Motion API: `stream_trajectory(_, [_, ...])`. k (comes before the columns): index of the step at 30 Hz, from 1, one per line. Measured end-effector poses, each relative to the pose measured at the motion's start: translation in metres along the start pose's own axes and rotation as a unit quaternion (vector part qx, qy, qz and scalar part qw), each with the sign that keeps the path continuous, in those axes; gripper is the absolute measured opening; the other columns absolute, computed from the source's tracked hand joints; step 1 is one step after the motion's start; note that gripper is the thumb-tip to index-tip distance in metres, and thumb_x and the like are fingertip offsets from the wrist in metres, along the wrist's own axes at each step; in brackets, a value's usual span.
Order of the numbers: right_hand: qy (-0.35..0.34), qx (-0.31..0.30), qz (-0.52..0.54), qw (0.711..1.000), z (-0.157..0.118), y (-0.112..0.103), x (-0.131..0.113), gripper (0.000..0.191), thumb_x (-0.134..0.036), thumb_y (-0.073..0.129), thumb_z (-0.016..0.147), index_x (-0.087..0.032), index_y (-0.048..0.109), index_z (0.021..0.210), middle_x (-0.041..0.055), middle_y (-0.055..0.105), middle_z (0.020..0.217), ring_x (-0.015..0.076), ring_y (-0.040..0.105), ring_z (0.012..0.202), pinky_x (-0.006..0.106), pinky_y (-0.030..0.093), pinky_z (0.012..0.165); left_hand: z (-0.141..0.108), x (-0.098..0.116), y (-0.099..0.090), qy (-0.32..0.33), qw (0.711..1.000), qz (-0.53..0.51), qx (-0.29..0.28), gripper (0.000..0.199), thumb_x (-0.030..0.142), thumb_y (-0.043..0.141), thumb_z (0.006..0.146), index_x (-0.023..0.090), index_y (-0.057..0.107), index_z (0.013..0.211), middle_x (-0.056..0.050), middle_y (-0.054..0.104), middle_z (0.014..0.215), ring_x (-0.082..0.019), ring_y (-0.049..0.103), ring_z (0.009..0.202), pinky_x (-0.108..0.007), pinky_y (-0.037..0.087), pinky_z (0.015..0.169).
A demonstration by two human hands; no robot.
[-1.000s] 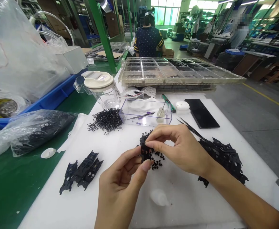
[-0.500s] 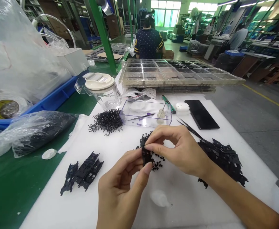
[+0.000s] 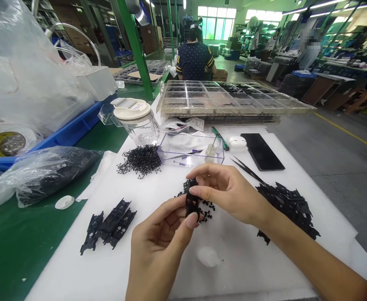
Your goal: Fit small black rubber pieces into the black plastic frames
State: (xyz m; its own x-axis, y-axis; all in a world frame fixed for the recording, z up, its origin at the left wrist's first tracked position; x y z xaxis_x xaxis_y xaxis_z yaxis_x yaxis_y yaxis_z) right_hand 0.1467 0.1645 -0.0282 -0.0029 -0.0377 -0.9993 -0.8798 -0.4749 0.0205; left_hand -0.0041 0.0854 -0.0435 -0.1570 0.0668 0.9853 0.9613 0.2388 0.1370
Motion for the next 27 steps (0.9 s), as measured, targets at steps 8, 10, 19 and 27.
stream_trajectory(8, [-0.013,-0.008,-0.006,1.000,-0.002,0.000,-0.002,0.025,-0.036,0.079,0.088,-0.022,0.072,0.108,-0.0031,0.058,0.081,0.0123,0.056,0.074,0.028,0.047,0.067,-0.001,0.000,-0.003,-0.005,1.000,-0.019,-0.018,0.021,0.034,0.087,0.078,0.026,0.084,0.098,-0.002,0.081,0.085,-0.014,0.073,0.077,-0.014,0.057,0.071])
stream_trajectory(10, [-0.020,-0.005,-0.002,1.000,-0.003,0.000,-0.005,0.023,-0.036,0.078,0.090,-0.022,0.073,0.107,-0.0029,0.059,0.080,0.0119,0.057,0.073,0.028,0.047,0.067,-0.001,-0.001,-0.004,0.000,1.000,-0.013,-0.008,0.020,0.035,0.086,0.080,0.026,0.084,0.098,-0.002,0.081,0.084,-0.014,0.072,0.076,-0.014,0.057,0.071])
stream_trajectory(19, [-0.029,0.124,-0.319,0.939,0.002,-0.016,0.000,0.014,-0.027,0.068,0.091,-0.020,0.078,0.098,0.0039,0.072,0.085,0.0176,0.060,0.072,0.035,0.049,0.070,0.001,-0.014,-0.017,0.019,0.998,-0.036,0.054,0.022,0.039,0.078,0.090,0.026,0.079,0.108,0.002,0.078,0.090,-0.012,0.067,0.083,-0.016,0.055,0.081])
stream_trajectory(27, [-0.014,0.080,-0.498,0.863,0.007,-0.015,0.012,0.012,-0.019,0.068,0.090,-0.022,0.077,0.084,0.0049,0.078,0.087,0.0221,0.067,0.075,0.038,0.047,0.073,0.001,-0.008,-0.012,0.014,0.995,-0.058,0.085,0.028,0.042,0.083,0.084,0.023,0.080,0.103,-0.001,0.076,0.084,-0.013,0.064,0.078,-0.019,0.055,0.077])
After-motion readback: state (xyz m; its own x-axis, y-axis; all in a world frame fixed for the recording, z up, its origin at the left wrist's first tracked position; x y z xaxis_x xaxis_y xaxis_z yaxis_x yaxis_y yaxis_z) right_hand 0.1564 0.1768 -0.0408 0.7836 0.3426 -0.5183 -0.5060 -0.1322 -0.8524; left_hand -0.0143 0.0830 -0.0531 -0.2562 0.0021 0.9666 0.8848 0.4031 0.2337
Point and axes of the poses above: each hand's wrist, its own z-axis towards the middle knuckle, its own y-axis out of the palm, x = y × z, the point moved 2 cm from there along z, towards the middle knuckle
